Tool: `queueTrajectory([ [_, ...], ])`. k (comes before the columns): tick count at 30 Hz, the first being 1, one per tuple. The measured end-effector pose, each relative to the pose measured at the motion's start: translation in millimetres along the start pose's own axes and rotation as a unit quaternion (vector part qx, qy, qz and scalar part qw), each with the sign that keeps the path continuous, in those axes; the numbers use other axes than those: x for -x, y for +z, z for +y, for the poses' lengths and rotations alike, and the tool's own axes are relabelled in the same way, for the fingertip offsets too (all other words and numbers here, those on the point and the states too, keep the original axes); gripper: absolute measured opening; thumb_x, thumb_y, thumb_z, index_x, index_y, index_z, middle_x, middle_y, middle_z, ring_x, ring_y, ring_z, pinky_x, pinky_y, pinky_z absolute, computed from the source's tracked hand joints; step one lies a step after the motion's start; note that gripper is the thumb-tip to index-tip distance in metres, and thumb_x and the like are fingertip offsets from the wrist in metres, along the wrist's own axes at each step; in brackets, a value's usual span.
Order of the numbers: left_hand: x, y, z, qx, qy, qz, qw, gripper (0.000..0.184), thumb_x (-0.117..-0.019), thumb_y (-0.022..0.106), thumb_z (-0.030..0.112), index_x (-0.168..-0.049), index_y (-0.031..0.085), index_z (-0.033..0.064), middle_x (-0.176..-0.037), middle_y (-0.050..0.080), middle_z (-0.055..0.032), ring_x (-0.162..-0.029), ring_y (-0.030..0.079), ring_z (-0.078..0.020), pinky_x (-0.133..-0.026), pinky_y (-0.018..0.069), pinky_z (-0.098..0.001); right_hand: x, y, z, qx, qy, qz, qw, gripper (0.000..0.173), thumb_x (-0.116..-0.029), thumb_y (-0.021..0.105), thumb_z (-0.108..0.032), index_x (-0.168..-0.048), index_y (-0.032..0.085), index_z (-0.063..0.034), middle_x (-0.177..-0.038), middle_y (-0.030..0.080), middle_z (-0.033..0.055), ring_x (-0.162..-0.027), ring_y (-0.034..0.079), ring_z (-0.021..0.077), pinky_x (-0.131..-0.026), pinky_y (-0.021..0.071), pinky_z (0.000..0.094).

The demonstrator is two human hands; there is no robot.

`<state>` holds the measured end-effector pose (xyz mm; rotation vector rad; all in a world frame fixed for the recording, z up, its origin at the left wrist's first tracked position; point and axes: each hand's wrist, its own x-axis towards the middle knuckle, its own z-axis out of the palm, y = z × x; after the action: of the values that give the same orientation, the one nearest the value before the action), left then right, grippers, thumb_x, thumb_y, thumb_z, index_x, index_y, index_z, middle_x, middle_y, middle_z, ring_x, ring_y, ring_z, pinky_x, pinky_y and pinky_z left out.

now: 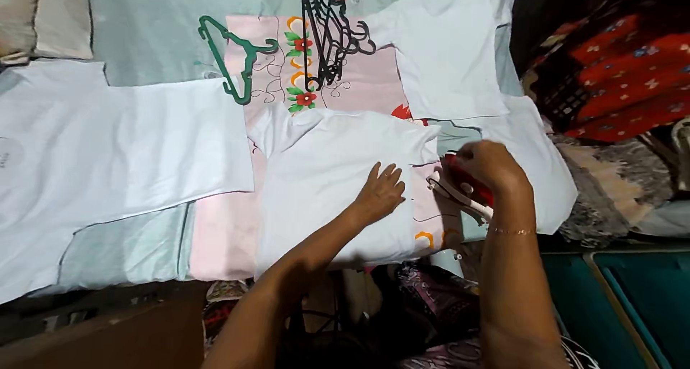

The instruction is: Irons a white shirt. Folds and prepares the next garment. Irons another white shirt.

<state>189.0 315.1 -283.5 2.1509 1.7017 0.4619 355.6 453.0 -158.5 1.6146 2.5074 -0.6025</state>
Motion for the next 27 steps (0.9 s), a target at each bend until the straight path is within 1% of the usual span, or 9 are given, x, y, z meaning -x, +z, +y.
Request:
queueTrajectory([
  [2,10,6,26,0.024,0.017,-0.093,0.995,0.05,-0.1066,0.055,0.03,-0.144,0.054,-0.0043,-0.157,0.043,-0.0271,-0.151,0.033,-0.0441,-0.123,0.0181,-0.0661,15,15,11,0.011,0.049,-0.068,0.996,0.027,-0.0985,0.068,-0.015,-0.112,0.069,0.0075,-0.113,0.066,0.0323,-0.112,0.062,0.0494,-0.096,0.0452,0.0681],
  [5,32,5,52,0.038,0.126,-0.183,0.974,0.047,-0.1073,0.054,0.027,-0.143,0.055,-0.0045,-0.154,0.047,-0.0266,-0.149,0.038,-0.0426,-0.123,0.0217,-0.0623,23,41,16,0.063,0.085,-0.137,0.985,0.035,-0.1012,0.064,-0.018,-0.122,0.064,0.01,-0.125,0.062,0.0327,-0.122,0.058,0.0475,-0.102,0.0433,0.0634],
  [8,58,-5,51,0.049,0.162,-0.136,0.976,0.041,-0.1066,0.055,0.023,-0.136,0.061,-0.0042,-0.143,0.058,-0.026,-0.139,0.051,-0.0416,-0.118,0.0324,-0.0606,26,58,15,0.081,0.105,-0.14,0.981,0.033,-0.1008,0.063,-0.013,-0.125,0.062,0.0092,-0.13,0.061,0.0315,-0.126,0.057,0.0464,-0.103,0.0434,0.0631],
  [13,110,-32,0,0.009,-0.04,0.005,0.999,0.044,-0.1089,0.048,0.026,-0.143,0.058,0.0,-0.15,0.054,-0.0227,-0.144,0.047,-0.0374,-0.122,0.0275,-0.0602,32,63,21,0.086,0.091,-0.079,0.989,0.037,-0.1052,0.056,-0.017,-0.135,0.057,0.0049,-0.133,0.06,0.0317,-0.126,0.057,0.0492,-0.101,0.044,0.0667],
  [17,159,-47,-53,-0.043,-0.177,0.075,0.98,0.048,-0.1074,0.053,0.031,-0.145,0.057,0.0009,-0.154,0.048,-0.0246,-0.149,0.039,-0.0409,-0.122,0.0217,-0.0664,40,24,28,-0.065,0.044,0.01,0.997,0.039,-0.1037,0.059,-0.018,-0.135,0.058,0.0055,-0.123,0.063,0.0346,-0.116,0.061,0.0502,-0.099,0.0439,0.0684],
  [19,175,-43,-71,-0.068,-0.196,0.107,0.972,0.055,-0.1049,0.056,0.037,-0.146,0.055,0.0005,-0.155,0.047,-0.0269,-0.149,0.037,-0.045,-0.119,0.0192,-0.0714,51,11,23,-0.161,0.041,0.046,0.985,0.037,-0.1037,0.061,-0.022,-0.132,0.06,0.0023,-0.109,0.067,0.0263,-0.093,0.067,0.0368,-0.087,0.053,0.0562],
  [21,179,-35,-76,-0.098,-0.207,0.12,0.966,0.061,-0.104,0.054,0.045,-0.149,0.053,0.0033,-0.157,0.044,-0.0268,-0.15,0.034,-0.0464,-0.118,0.0162,-0.0739,64,7,7,-0.243,0.028,0.049,0.968,0.032,-0.1046,0.059,-0.02,-0.129,0.059,0.002,-0.096,0.066,0.0183,-0.076,0.063,0.0234,-0.074,0.0545,0.0437],
  [25,177,-27,-76,-0.119,-0.222,0.13,0.959,0.064,-0.1037,0.05,0.05,-0.151,0.051,0.0072,-0.16,0.041,-0.024,-0.153,0.03,-0.0448,-0.119,0.0133,-0.0737,77,29,-37,-0.277,0.011,-0.004,0.961,0.033,-0.1065,0.056,-0.017,-0.133,0.056,0.0023,-0.101,0.065,0.018,-0.077,0.064,0.0202,-0.074,0.0559,0.0393],
  [27,177,-25,-77,-0.12,-0.222,0.133,0.958,0.064,-0.1037,0.049,0.05,-0.151,0.052,0.0078,-0.16,0.041,-0.0227,-0.153,0.03,-0.0434,-0.119,0.0136,-0.0725,73,55,-55,-0.261,0.022,-0.025,0.965,0.036,-0.1067,0.056,-0.021,-0.135,0.056,0.001,-0.104,0.066,0.0205,-0.081,0.066,0.0246,-0.077,0.0561,0.0433],
])
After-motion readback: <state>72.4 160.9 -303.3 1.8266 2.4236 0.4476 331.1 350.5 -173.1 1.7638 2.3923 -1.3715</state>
